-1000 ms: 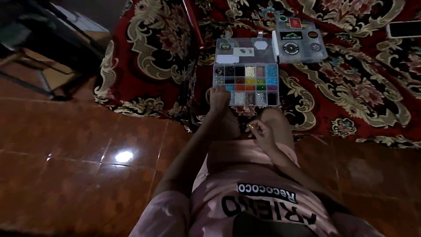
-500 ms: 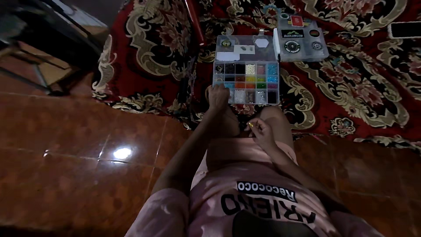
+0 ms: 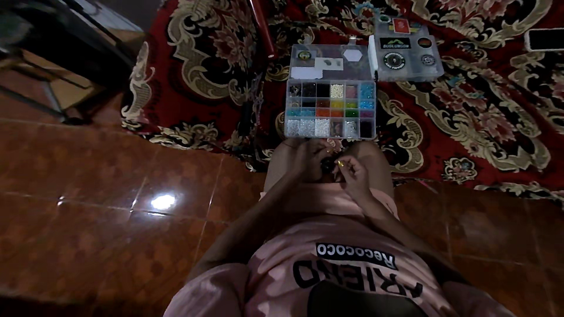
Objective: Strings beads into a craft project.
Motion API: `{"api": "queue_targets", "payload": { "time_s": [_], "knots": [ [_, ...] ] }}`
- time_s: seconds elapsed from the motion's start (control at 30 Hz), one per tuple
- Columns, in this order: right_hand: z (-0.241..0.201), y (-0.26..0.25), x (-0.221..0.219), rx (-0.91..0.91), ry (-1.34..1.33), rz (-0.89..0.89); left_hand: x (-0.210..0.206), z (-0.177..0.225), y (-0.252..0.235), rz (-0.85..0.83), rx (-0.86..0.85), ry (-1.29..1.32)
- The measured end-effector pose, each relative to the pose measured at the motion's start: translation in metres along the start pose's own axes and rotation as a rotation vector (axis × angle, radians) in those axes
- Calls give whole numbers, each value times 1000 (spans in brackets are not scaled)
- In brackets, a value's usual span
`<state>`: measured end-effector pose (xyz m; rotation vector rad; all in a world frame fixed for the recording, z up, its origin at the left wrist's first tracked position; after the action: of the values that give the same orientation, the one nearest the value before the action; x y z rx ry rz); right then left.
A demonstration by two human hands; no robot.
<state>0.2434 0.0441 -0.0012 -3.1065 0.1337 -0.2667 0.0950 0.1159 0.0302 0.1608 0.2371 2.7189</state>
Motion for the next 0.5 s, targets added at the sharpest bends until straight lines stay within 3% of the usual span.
{"api": "queue_targets", "payload": {
  "time_s": [0.13,0.27,0.4,0.5],
  "knots": [
    [3,1,2,31,-44,39,-24,-26,5,-74,193,458],
    [1,1,2,31,-59,43,-45,-50,8,-294,315,801],
    [0,2,1,16,-17,11,-48,-54,10,-269,359,878],
    [3,0,0,27,-17,17,-50,-66,3,-360,323,890]
  ]
}}
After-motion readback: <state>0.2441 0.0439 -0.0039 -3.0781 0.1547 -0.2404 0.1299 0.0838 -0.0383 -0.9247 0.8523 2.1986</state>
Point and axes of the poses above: each hand's wrist, its own y-axis away from the middle knuckle, its own x-axis out of the back of the hand, z = x × y, the point moved 6 cm from there along -y, towards the middle knuckle, and after that the axes turned 11 degrees about y, right-handed, at the moved point
